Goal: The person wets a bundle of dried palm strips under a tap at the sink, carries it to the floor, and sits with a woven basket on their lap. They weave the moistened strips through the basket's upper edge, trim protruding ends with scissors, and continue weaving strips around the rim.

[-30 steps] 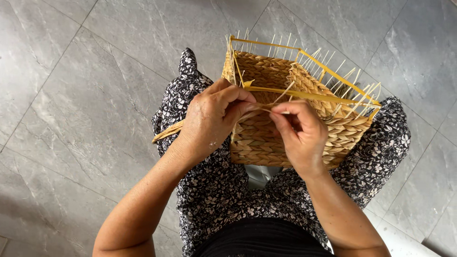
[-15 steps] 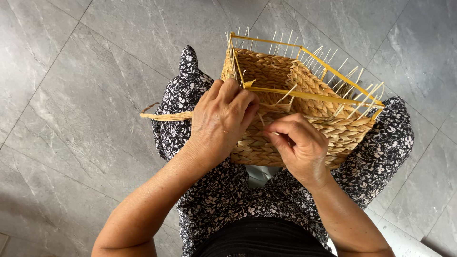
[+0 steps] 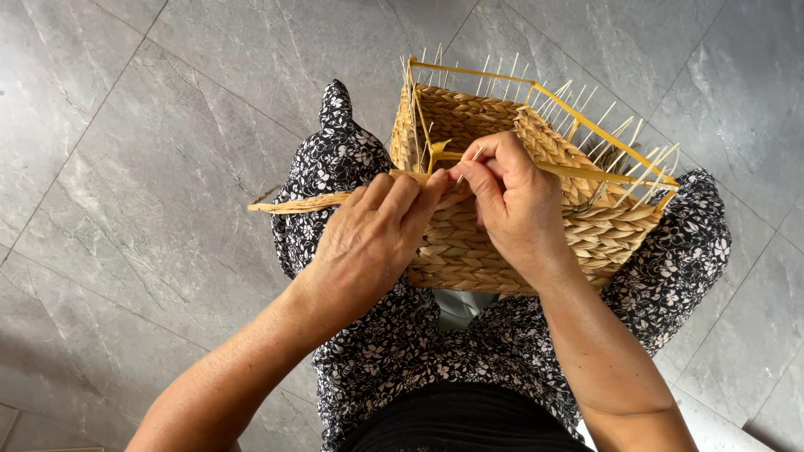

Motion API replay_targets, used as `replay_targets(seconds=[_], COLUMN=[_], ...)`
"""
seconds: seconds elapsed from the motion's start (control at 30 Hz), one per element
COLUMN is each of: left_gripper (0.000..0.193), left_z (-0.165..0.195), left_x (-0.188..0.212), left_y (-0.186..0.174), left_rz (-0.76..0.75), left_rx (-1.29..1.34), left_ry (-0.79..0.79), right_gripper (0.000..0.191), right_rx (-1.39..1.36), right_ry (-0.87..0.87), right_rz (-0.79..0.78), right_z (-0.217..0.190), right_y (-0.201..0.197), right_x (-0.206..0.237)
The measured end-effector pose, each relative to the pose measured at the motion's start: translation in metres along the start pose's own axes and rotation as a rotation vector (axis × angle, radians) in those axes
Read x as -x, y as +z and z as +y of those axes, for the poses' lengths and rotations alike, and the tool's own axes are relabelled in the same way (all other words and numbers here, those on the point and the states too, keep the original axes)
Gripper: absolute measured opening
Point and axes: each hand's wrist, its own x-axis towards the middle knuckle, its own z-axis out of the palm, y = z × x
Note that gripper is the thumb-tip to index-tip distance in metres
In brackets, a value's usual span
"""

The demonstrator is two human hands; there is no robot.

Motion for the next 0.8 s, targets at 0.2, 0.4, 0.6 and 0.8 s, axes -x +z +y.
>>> replay_targets(seconds=[0.2, 0.4, 0.6, 0.8], left_gripper=[0.043, 0.032, 0.030, 0.030], left_z=[-0.013, -0.039, -0.010, 0.008], left_x=[-0.009, -0.013, -0.002, -0.009], left_y=[-0.008, -0.037, -0.091, -0.031], left_rz=[-0.214, -0.398, 0.403, 0.360], left_rx=[0.040, 0.017, -0.117, 0.007], left_ry=[-0.085, -0.227, 0.081, -0.012], right_gripper=[0.011, 0.027, 0.013, 0.011], right_rx=[0.044, 0.283, 0.235, 0.217], right_ry=[-0.205, -0.376, -0.221, -0.195], right_rz=[0.150, -0.007, 0.031, 0.056], right_z=[0.000, -0.002, -0.005, -0.005], right_y=[-0.016, 0.008, 0.013, 0.018], right_x=[0.013, 0.017, 0.005, 0.005])
